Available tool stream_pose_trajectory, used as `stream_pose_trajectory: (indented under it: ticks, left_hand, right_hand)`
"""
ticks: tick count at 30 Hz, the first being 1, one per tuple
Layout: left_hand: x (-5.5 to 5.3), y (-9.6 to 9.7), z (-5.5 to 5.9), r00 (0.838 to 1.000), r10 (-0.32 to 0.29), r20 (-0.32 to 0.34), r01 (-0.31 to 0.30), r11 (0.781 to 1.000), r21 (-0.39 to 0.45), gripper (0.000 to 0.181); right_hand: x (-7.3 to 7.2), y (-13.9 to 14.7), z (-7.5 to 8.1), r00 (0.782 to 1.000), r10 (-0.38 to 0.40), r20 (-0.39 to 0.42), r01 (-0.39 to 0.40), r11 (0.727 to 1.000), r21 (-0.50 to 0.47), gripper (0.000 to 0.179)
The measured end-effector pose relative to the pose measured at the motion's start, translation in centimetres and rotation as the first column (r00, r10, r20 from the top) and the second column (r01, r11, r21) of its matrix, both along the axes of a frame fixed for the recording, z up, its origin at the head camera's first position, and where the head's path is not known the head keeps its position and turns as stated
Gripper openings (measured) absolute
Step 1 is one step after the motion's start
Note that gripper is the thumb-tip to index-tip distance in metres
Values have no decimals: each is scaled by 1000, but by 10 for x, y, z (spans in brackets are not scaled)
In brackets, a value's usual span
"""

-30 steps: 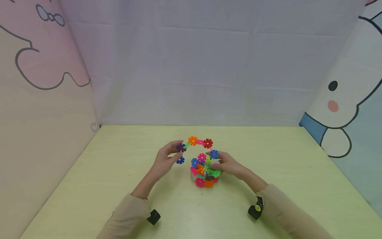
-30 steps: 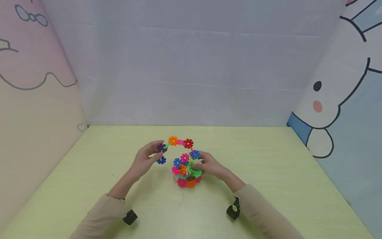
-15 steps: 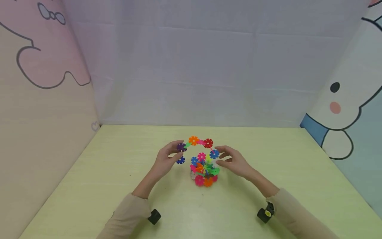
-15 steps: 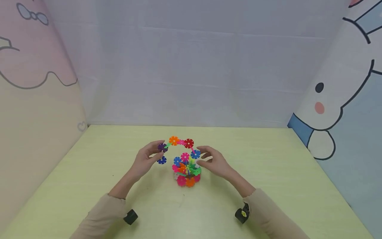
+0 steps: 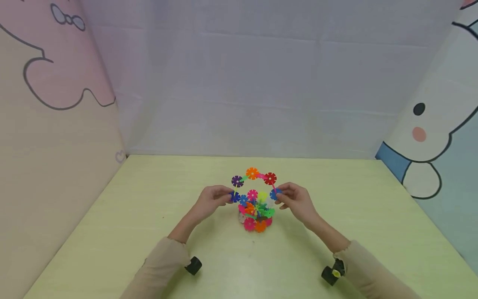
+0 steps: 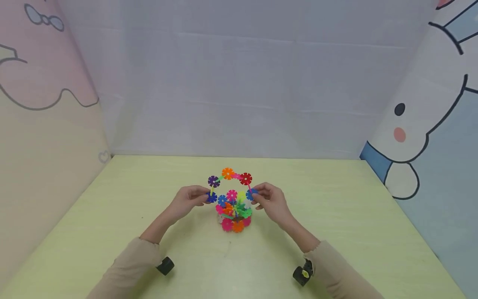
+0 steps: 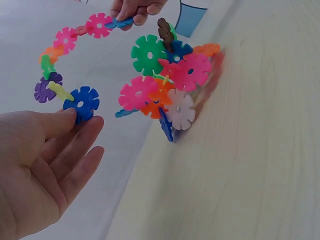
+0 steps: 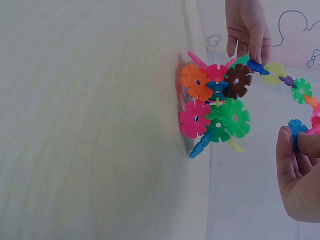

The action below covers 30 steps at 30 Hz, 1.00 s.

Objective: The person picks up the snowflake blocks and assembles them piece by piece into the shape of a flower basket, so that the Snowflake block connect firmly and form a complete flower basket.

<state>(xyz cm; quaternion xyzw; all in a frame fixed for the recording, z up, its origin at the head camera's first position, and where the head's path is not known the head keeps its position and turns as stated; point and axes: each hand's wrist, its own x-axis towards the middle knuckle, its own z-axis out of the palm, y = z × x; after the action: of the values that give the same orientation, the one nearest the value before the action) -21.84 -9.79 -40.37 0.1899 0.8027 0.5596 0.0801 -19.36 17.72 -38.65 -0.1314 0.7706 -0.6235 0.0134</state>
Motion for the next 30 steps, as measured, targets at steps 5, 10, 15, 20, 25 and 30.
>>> stream_pose_trajectory:
  ticks: [5,10,15,20,25,30]
  left_hand:
    - [-11,4,-4,995,23,-99,-28,998,-55,21]
    - [-18,10,-9,989,58,-138,-69,995,-76,19]
    - [-22,15,-14,981,79,-177,-100,989,-112,18]
    - [-23,19,-14,976,78,-202,-103,988,-114,16]
    - [-26,21,-16,979,69,-193,-96,986,-133,16]
    - [-27,22,-18,975,52,-214,-86,985,-153,15]
  right_hand:
    - [1,1,-4,1000,-14,-1,15,1000,22,20]
    - [2,4,-6,1000,-21,5,21,999,32,20]
    - [3,9,-9,1000,-12,-8,12,999,42,19]
    - [5,13,-10,1000,-11,-4,12,999,47,18]
    - [7,15,-11,999,-26,39,24,999,49,18]
    - [12,15,-11,999,-14,49,10,997,72,19]
